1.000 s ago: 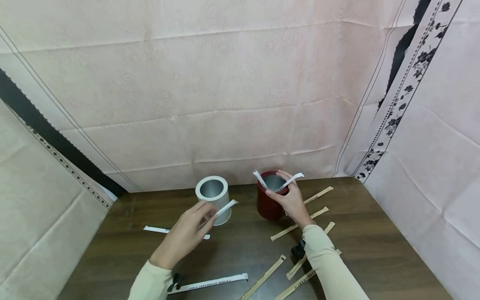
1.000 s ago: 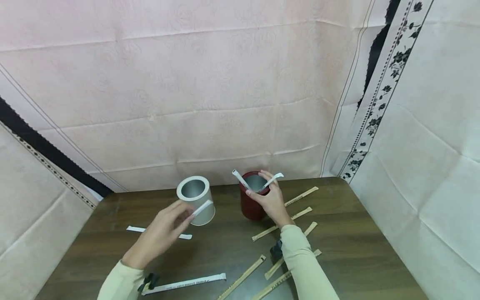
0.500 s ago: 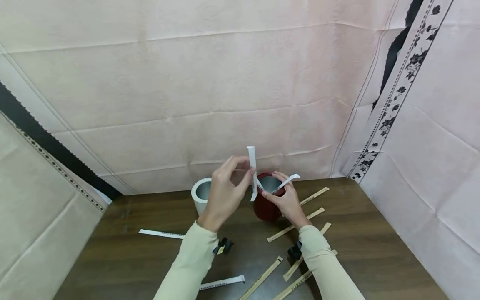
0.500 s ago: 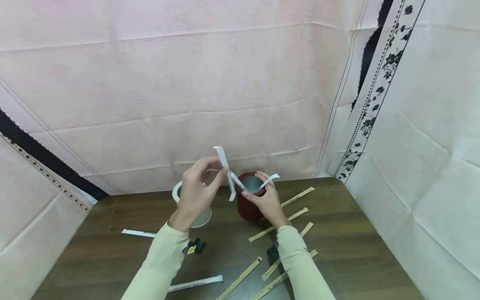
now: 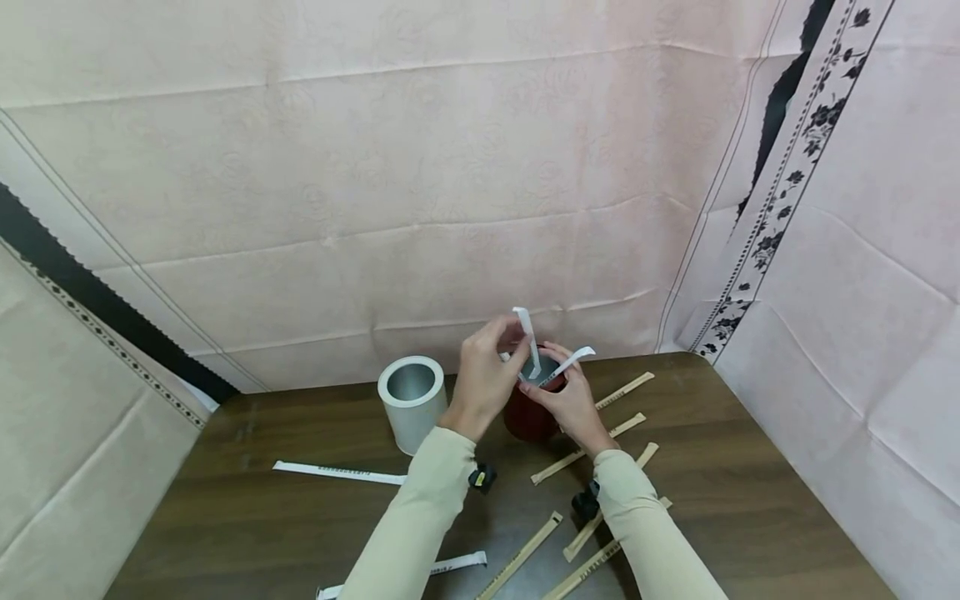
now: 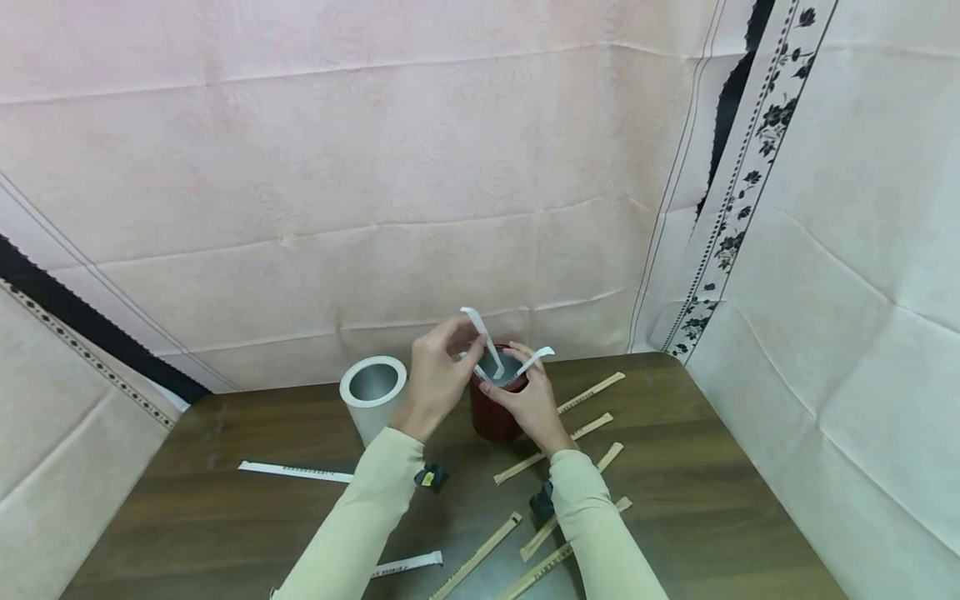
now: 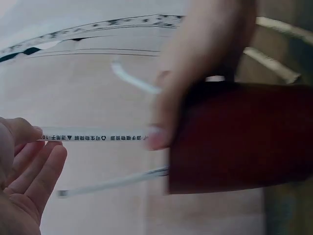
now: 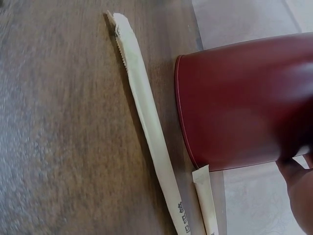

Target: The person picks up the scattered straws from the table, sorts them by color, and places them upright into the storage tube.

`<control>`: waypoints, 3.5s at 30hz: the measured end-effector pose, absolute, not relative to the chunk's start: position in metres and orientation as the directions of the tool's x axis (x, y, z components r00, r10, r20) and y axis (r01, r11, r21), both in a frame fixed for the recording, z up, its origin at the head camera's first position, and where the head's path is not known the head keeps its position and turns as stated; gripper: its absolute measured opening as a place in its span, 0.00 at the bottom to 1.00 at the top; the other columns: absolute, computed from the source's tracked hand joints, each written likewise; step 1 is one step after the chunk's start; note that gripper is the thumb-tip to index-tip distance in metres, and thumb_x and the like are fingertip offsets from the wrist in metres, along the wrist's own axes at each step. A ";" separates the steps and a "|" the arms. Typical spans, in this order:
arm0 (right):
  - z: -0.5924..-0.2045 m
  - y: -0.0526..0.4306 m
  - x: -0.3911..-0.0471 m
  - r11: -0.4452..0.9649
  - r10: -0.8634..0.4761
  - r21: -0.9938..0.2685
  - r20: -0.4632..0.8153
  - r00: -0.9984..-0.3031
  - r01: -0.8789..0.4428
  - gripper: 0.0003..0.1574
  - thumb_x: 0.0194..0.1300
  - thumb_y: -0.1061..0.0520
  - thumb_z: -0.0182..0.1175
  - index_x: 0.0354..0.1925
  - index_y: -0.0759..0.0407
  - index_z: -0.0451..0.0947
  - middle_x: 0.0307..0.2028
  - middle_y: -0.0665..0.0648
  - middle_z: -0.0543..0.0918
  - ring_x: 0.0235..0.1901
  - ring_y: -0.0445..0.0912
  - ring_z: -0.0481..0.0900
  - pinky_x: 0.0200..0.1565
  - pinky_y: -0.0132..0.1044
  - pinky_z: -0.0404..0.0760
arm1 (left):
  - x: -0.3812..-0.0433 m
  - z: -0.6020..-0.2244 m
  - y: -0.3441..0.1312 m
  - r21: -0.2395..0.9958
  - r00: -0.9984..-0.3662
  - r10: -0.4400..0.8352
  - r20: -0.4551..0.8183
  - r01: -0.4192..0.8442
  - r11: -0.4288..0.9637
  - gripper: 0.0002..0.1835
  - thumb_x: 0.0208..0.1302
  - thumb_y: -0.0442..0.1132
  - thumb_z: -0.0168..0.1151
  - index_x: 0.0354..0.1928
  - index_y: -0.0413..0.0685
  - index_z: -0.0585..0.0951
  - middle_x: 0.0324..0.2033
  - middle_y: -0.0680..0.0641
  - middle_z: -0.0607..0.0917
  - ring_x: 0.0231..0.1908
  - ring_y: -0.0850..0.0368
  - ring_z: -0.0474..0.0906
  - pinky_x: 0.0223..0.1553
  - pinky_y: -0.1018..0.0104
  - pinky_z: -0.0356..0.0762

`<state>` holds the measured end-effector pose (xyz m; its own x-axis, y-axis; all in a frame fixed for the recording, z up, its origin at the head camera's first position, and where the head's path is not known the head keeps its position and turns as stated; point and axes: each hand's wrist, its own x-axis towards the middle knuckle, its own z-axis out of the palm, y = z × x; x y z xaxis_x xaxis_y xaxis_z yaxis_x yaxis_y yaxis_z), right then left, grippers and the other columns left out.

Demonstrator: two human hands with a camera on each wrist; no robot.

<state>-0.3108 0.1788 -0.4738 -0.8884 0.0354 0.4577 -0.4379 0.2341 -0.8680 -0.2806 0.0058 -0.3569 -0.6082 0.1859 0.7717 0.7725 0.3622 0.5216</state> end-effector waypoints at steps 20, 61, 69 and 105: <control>-0.468 0.181 -0.311 0.280 0.030 -0.875 0.420 -0.907 -0.396 0.47 0.63 0.58 0.77 0.75 0.58 0.69 0.78 0.60 0.64 0.78 0.58 0.58 0.75 0.60 0.58 | -0.212 -0.396 -0.122 0.530 -0.766 0.431 0.477 0.642 0.554 0.10 0.72 0.33 0.68 0.52 0.51 0.87 0.47 0.54 0.89 0.45 0.63 0.87 0.48 0.61 0.87; -0.441 0.173 -0.292 0.275 0.020 -0.883 0.402 -0.916 -0.381 0.45 0.63 0.60 0.76 0.74 0.63 0.70 0.77 0.65 0.65 0.77 0.59 0.60 0.74 0.61 0.60 | -0.154 -0.473 -0.153 0.363 -0.823 0.425 0.376 0.553 0.750 0.10 0.66 0.31 0.72 0.41 0.53 0.84 0.34 0.63 0.79 0.33 0.71 0.75 0.30 0.68 0.78; -0.447 0.172 -0.290 0.291 0.032 -0.886 0.387 -0.921 -0.362 0.46 0.64 0.59 0.76 0.75 0.64 0.68 0.77 0.65 0.64 0.77 0.59 0.59 0.73 0.61 0.61 | -0.183 -0.411 -0.120 0.513 -0.728 0.294 0.619 0.659 0.550 0.11 0.68 0.28 0.70 0.50 0.45 0.85 0.39 0.53 0.86 0.36 0.66 0.83 0.36 0.71 0.85; -0.473 0.174 -0.317 0.265 0.057 -0.854 0.477 -0.877 -0.447 0.47 0.59 0.59 0.80 0.73 0.57 0.72 0.76 0.61 0.68 0.76 0.56 0.62 0.74 0.57 0.61 | -0.321 -0.332 -0.038 0.781 -0.888 0.231 0.398 0.460 0.423 0.20 0.78 0.49 0.63 0.59 0.42 0.84 0.46 0.47 0.90 0.47 0.52 0.85 0.54 0.55 0.83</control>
<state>-0.3166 0.1738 -0.4728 -0.8770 0.0575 0.4770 -0.4472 0.2650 -0.8543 -0.3212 -0.0384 -0.3322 -0.8879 0.2312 0.3978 0.4599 0.4227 0.7809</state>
